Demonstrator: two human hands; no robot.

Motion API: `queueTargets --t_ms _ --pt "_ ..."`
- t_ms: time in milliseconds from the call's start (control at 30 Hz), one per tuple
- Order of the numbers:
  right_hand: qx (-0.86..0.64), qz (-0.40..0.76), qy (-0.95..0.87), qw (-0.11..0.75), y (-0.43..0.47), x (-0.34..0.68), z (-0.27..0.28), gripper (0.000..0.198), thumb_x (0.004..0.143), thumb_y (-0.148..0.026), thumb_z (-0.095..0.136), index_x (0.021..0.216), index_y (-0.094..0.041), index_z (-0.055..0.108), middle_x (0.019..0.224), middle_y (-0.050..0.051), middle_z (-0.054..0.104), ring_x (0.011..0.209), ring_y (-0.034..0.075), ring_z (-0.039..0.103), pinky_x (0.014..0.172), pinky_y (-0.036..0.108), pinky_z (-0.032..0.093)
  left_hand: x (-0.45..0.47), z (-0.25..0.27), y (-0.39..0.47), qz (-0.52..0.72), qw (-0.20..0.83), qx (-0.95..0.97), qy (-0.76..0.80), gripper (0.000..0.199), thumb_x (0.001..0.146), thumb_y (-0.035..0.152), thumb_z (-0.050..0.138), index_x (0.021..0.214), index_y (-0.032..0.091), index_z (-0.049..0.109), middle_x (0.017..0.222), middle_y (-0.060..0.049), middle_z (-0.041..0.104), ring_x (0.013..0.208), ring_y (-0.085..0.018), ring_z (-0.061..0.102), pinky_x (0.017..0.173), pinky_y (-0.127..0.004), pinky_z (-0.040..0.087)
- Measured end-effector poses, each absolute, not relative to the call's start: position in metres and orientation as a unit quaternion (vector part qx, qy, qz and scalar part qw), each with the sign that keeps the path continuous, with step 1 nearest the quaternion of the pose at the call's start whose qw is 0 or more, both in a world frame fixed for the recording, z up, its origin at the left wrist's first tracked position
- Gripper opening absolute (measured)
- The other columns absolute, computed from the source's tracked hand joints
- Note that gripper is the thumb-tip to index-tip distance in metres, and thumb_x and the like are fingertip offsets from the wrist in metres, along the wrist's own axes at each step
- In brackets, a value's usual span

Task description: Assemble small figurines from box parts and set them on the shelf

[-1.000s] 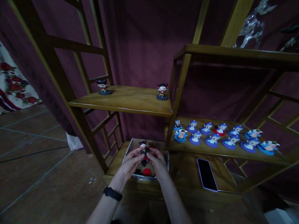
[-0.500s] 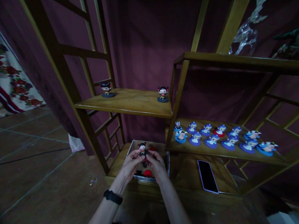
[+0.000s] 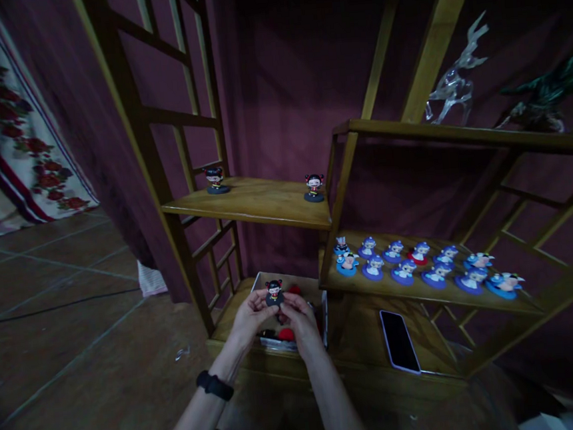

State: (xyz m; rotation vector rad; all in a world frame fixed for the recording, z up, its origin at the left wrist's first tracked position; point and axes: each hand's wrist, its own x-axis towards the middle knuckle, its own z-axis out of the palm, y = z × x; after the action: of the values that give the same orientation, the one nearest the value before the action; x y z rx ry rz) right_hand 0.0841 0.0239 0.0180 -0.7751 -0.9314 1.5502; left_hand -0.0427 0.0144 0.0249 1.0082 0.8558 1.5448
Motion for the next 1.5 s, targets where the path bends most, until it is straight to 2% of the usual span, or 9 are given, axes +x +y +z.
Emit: queueTargets --t_ms 167,467,700,1000,1133,1333,1500 --pt "-0.337 0.654 -0.395 0.550 0.021 0.083 0.017 0.037 0.058 -0.035 0.072 0.092 -0.022 0.065 0.093 0.004 0.069 0.080 0.019 0.061 0.066 0.029 0.046 -0.043 0.031 0.011 0.649 0.502 0.431 0.376 0.046 0.050 0.013 0.077 0.092 0.015 0.058 0.085 -0.005 0.068 0.073 -0.015 0.062 0.072 -0.027 0.046" --pt "-0.350 0.646 -0.396 0.551 0.013 0.091 0.023 0.039 0.055 -0.037 0.074 0.090 -0.022 0.066 0.093 0.006 0.069 0.081 0.020 0.061 0.066 0.030 0.046 -0.039 0.030 0.006 0.615 0.488 0.480 0.391 0.049 0.055 0.018 0.075 0.101 0.016 0.057 0.082 -0.005 0.068 0.071 -0.017 0.062 0.067 -0.028 0.046" --pt "-0.343 0.650 -0.368 0.569 -0.002 0.099 0.021 0.035 0.057 -0.037 0.075 0.087 -0.023 0.068 0.087 0.004 0.068 0.071 0.016 0.061 0.065 0.029 0.047 -0.033 0.036 0.002 0.608 0.525 0.448 0.392 0.049 0.049 0.019 0.078 0.094 0.015 0.062 0.076 -0.005 0.068 0.068 -0.017 0.061 0.067 -0.028 0.046" --pt "-0.359 0.658 -0.337 0.570 -0.003 0.104 0.004 0.042 0.052 -0.036 0.078 0.091 -0.023 0.069 0.075 0.003 0.068 0.061 0.016 0.060 0.058 0.030 0.047 -0.032 0.035 -0.005 0.555 0.557 0.468 0.404 0.047 0.047 0.025 0.080 0.091 0.016 0.067 0.066 -0.003 0.065 0.062 -0.017 0.060 0.060 -0.027 0.045" --pt "-0.356 0.666 -0.354 0.551 0.001 0.109 0.002 0.044 0.053 -0.037 0.077 0.094 -0.023 0.068 0.078 0.003 0.069 0.059 0.015 0.058 0.057 0.029 0.045 -0.030 0.040 -0.007 0.538 0.577 0.479 0.384 0.045 0.050 0.023 0.079 0.092 0.015 0.067 0.075 -0.005 0.067 0.065 -0.016 0.061 0.064 -0.027 0.046" --pt "-0.363 0.652 -0.375 0.550 0.002 0.112 0.008 0.044 0.053 -0.038 0.076 0.093 -0.022 0.068 0.079 0.002 0.067 0.063 0.015 0.058 0.058 0.028 0.045 -0.024 0.037 -0.004 0.567 0.594 0.437 0.366 0.046 0.049 0.015 0.080 0.093 0.014 0.065 0.092 -0.008 0.068 0.080 -0.018 0.062 0.076 -0.030 0.046" --pt "-0.369 0.639 -0.380 0.557 0.006 0.109 0.013 0.041 0.050 -0.037 0.077 0.087 -0.022 0.068 0.071 -0.001 0.064 0.061 0.013 0.056 0.060 0.026 0.045 -0.023 0.031 -0.001 0.587 0.595 0.404 0.372 0.050 0.048 0.013 0.079 0.096 0.015 0.063 0.098 -0.008 0.067 0.088 -0.018 0.061 0.081 -0.031 0.045"
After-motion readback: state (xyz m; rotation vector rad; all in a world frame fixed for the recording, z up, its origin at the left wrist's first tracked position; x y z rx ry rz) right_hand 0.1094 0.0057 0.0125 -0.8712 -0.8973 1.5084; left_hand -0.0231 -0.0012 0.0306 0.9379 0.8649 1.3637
